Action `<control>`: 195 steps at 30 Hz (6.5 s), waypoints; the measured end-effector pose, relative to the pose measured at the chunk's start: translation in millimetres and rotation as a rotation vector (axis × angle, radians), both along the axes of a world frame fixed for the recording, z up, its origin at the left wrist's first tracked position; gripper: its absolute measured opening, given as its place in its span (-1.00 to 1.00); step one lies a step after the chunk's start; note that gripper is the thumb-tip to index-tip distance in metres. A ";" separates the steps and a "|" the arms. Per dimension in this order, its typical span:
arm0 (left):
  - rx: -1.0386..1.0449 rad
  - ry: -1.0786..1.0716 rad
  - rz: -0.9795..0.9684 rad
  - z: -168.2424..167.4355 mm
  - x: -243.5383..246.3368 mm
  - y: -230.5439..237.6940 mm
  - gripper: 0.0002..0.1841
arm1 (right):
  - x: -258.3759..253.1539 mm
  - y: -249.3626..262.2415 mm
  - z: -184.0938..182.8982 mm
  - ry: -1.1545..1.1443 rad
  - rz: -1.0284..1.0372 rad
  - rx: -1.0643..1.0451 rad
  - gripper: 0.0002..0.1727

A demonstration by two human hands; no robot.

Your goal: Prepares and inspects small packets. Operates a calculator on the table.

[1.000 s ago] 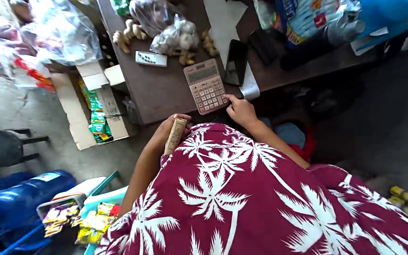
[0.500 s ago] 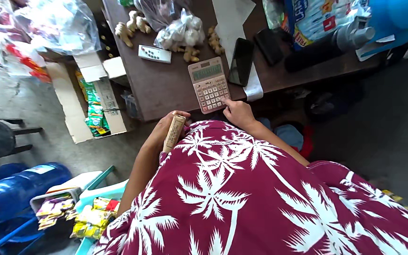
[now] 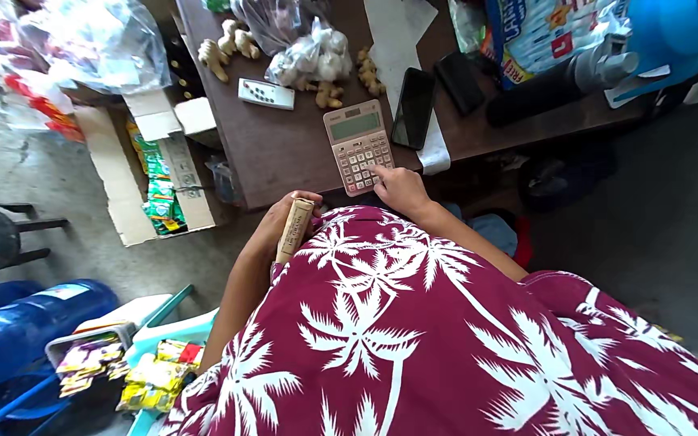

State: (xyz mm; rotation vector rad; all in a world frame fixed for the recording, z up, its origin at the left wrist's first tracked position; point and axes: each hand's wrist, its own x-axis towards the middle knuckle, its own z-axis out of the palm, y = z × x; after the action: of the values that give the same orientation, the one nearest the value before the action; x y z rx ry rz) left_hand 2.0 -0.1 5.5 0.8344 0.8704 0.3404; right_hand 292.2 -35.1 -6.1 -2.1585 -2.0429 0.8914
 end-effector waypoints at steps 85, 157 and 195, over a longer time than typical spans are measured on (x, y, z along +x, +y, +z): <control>0.940 0.877 0.134 -41.6 0.0 14.2 -0.49 | -25.4 8.3 -7.7 0.425 0.179 -0.103 -0.60; 0.189 0.334 0.172 -22.6 -19.7 45.3 -0.39 | -91.9 57.5 -2.6 0.859 -0.027 0.130 -0.70; -0.401 -0.128 0.197 -28.0 -10.7 11.9 -0.24 | -91.6 74.7 22.0 0.871 -0.107 -0.239 -0.84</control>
State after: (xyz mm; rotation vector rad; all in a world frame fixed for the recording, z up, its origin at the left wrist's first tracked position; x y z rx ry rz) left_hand -8.7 11.8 -22.6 0.3533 0.8657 0.3712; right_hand 200.6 39.6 15.9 -1.4871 -1.4149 1.7225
